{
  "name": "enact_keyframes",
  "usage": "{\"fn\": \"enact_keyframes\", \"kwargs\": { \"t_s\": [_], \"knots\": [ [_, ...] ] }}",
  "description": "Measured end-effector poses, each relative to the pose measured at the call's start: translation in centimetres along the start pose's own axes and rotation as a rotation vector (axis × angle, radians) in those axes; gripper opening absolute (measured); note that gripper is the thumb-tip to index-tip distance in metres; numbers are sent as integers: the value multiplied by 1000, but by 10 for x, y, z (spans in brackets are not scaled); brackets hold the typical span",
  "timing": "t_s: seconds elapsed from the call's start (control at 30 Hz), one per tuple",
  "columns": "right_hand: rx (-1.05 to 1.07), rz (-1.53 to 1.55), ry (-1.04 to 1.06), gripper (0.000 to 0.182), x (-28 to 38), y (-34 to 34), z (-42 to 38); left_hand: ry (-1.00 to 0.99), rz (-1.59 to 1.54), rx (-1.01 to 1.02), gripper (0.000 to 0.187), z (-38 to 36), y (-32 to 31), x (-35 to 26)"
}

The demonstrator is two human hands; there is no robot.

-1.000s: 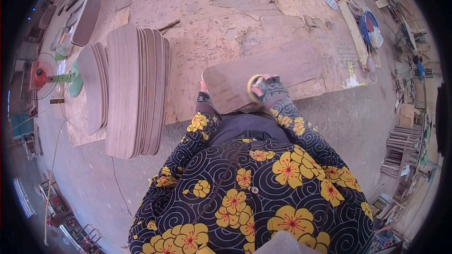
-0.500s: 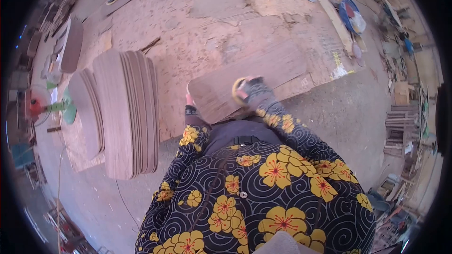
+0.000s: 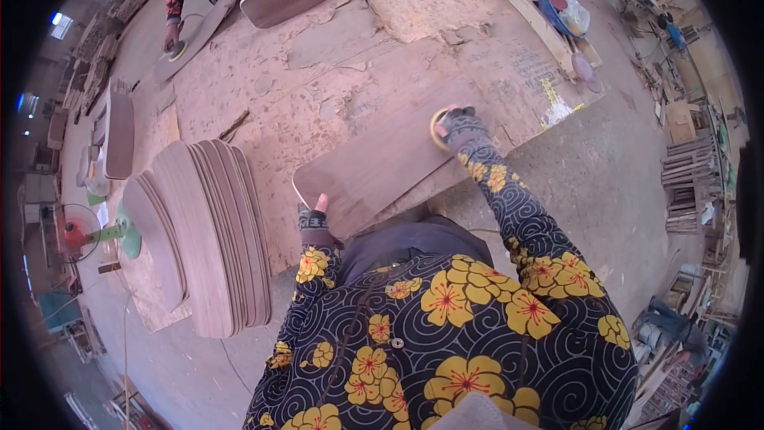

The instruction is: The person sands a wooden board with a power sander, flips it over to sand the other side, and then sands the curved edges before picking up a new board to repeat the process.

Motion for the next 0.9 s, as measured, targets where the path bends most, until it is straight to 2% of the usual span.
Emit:
{"fn": "enact_keyframes", "kwargs": {
  "t_s": [0.07,0.13,0.23,0.27,0.3,0.37,0.4,0.5,0.53,0.63,0.77,0.9],
  "knots": [
    [31,25,-93,60,-16,11,14,-142,5,-2,70,-10,-8,-21],
    [68,58,-177,61,-25,32,18,-116,20,-21,72,-6,-8,-15],
    [116,55,-137,62,-16,23,24,-75,216,-113,72,6,3,-15],
    [59,40,-38,66,-8,9,27,-56,308,-154,72,7,4,-17],
    [90,62,-10,65,-13,-7,32,-63,286,-140,72,5,0,-18],
    [156,106,50,64,6,8,19,-77,243,-115,71,-14,-11,-32],
    [123,113,53,64,-3,-11,36,-83,228,-103,71,-25,-16,-40],
    [179,112,-163,62,-17,32,61,-112,209,-84,71,-34,-24,-51],
    [182,133,-212,62,-28,27,77,-119,225,-96,71,-32,-22,-46],
    [193,140,-275,62,-36,40,90,-169,192,-104,72,-42,-24,-51],
    [231,39,-79,63,-14,37,89,-197,108,-82,72,-62,-39,-64],
    [196,97,-133,64,-19,37,105,-170,145,-152,69,-86,-50,-76]
  ]
}}
Point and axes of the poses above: each hand's wrist, its own z-axis towards the middle knuckle, its own y-axis out of the back of the hand, x = y × z, the point moved 9 cm from there along z, towards the middle knuckle
